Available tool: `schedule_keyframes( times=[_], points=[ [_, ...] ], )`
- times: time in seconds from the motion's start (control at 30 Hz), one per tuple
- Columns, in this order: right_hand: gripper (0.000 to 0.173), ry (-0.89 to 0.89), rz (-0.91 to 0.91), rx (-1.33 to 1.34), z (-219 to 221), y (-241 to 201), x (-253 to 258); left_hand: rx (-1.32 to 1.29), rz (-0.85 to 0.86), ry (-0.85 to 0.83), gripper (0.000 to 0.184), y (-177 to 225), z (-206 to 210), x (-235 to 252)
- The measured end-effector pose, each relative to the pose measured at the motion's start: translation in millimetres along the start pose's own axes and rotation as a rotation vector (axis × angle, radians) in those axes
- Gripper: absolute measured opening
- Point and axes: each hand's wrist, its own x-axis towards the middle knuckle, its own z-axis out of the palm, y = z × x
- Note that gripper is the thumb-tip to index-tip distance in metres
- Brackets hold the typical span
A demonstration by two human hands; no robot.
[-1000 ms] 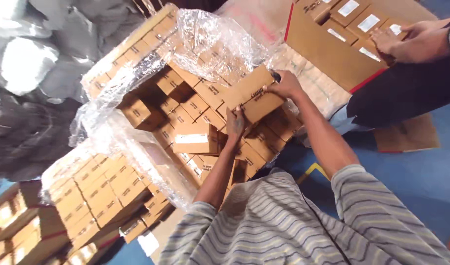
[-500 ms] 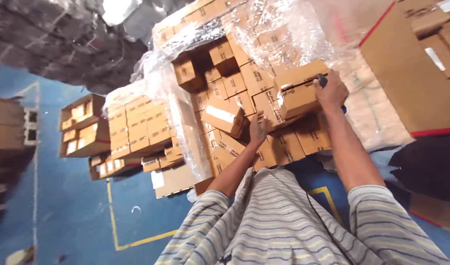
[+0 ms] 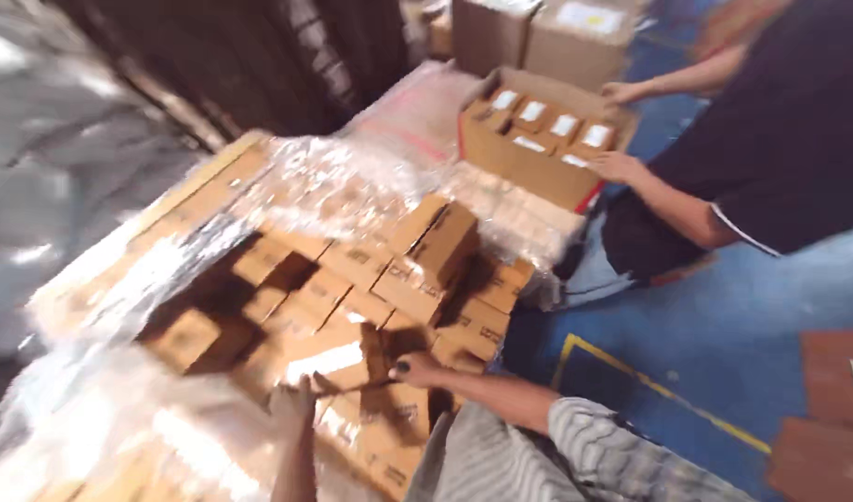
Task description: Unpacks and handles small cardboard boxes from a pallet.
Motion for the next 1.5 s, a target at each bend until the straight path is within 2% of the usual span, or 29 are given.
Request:
schedule_keyframes(
  times=[0.07, 0.17, 0.33, 0.47, 0.57, 0.63, 0.67, 0.73, 0.8, 0.87, 0.93, 1.07, 1.2, 1.33, 1.4, 1.5],
  points=[
    [0.057, 0.009, 0.115, 0.139, 25.4, -13.7, 17.0, -0.112, -0.016, -0.027, 0.075, -7.8, 10.9, 10.5],
    [0.06, 0.074, 0.191, 0.31, 51.1, -44.5, 36.3, -0.261, 0.004, 0.056, 0.077, -10.0, 17.6, 4.9],
    [0.063, 0.136, 0.278, 0.201, 74.6, -84.5, 20.5, -0.418, -0.018, 0.138, 0.071, -2.4, 7.0, -17.2],
    [0.051, -0.004, 0.202, 0.053, 89.9, -77.8, -41.1, -0.357, 0.127, 0.141, 0.062, -5.7, -22.7, -44.6],
    [0.043, -0.149, 0.062, 0.064, 109.6, -63.4, -88.2, -0.23, 0.319, -0.013, 0.051, -7.7, -32.9, -68.3],
    [0.049, -0.216, -0.054, 0.028, 113.6, -53.2, -95.1, -0.095, 0.349, -0.135, 0.047, -16.9, -18.1, -89.8],
    [0.045, -0.218, -0.071, -0.017, 109.8, -50.1, -91.6, -0.059, 0.341, -0.13, 0.046, -26.4, -2.7, -101.7],
    [0.031, -0.072, -0.056, -0.153, 104.9, -41.9, -81.1, -0.093, 0.323, -0.062, 0.043, -49.8, 24.2, -125.4],
    [0.037, 0.139, -0.087, -0.306, 95.5, -31.0, -59.4, -0.106, 0.287, -0.083, 0.044, -52.9, 30.0, -123.6],
    [0.051, 0.217, -0.067, -0.414, 83.6, -9.6, -41.5, -0.128, 0.251, -0.132, 0.047, -55.1, 32.0, -117.8],
    [0.062, 0.195, -0.033, -0.425, 76.5, 7.3, -34.3, -0.18, 0.238, -0.145, 0.05, -60.4, 36.7, -118.0],
    [0.055, 0.15, 0.001, -0.509, 82.5, 0.3, -29.9, -0.291, 0.129, -0.072, 0.053, -71.4, 42.8, -143.0],
    [0.044, 0.123, -0.18, -0.815, 92.1, -18.0, -0.4, -0.372, 0.035, 0.039, 0.057, -78.9, 48.0, -168.4],
    [0.032, 0.086, -0.399, -0.997, 93.9, -40.3, 34.6, -0.418, -0.07, -0.007, 0.06, -78.0, 42.8, -169.8],
    [0.033, 0.014, -0.409, -1.05, 98.7, -56.9, 44.8, -0.421, -0.079, -0.015, 0.057, -80.2, 40.3, -169.3],
    [0.039, -0.192, -0.314, -1.094, 100.5, -80.0, 52.9, -0.462, -0.068, -0.029, 0.061, -80.4, 37.1, -167.3]
  ],
)
